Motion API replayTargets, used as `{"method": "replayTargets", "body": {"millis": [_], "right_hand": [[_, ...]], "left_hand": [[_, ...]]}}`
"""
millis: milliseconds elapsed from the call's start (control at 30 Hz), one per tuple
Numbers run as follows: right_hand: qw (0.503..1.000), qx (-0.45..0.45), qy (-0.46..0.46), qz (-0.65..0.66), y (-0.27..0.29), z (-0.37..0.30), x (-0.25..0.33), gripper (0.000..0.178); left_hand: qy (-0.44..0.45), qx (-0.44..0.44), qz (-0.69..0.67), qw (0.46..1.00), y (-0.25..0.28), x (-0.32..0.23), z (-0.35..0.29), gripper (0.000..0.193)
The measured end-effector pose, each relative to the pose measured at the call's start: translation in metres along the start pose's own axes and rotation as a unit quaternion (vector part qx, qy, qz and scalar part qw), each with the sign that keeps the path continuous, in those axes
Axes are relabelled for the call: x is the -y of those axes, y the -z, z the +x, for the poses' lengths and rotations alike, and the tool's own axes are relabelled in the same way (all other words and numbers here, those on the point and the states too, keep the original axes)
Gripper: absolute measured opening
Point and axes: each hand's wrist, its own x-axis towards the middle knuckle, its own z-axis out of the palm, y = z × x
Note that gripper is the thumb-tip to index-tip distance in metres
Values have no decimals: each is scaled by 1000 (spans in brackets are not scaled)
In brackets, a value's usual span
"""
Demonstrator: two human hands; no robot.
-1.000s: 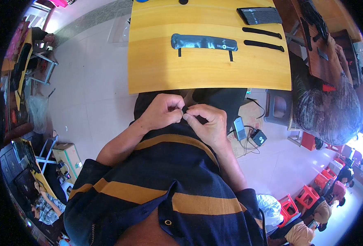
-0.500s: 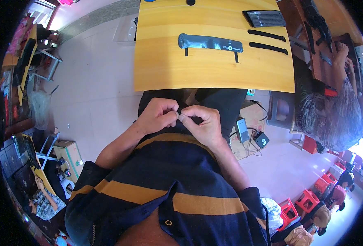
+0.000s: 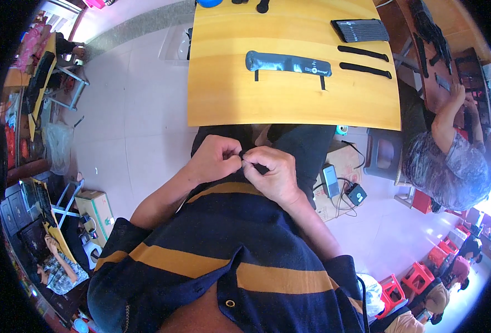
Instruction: Assembling and securing black straps to a base component by hand.
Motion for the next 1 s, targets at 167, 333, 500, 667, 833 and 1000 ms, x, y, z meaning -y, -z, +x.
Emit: {"method": "replayTargets", "body": {"millis": [167, 333, 500, 667, 833, 1000], "right_hand": [[1000, 10, -1, 3, -4, -6, 0, 8], [1000, 20, 12, -13, -5, -7, 1, 10], [999, 14, 24, -18, -8, -6, 1, 12], [998, 4, 37, -45, -8, -8, 1, 12], [998, 0, 43, -53, -7, -8, 2, 13], [997, -7, 59, -52, -7, -7, 2, 14]], "left_hand": [[36, 15, -44, 998, -1, 3, -7, 19], [42, 40, -55, 997, 5, -3, -10, 16], [-11, 32, 12, 999, 7, 6, -9, 14], [64, 63, -98, 991, 6, 3, -9, 13], [103, 64, -190, 974, 4, 6, -10, 13], [134, 61, -238, 960, 2, 8, -9, 12]]}}
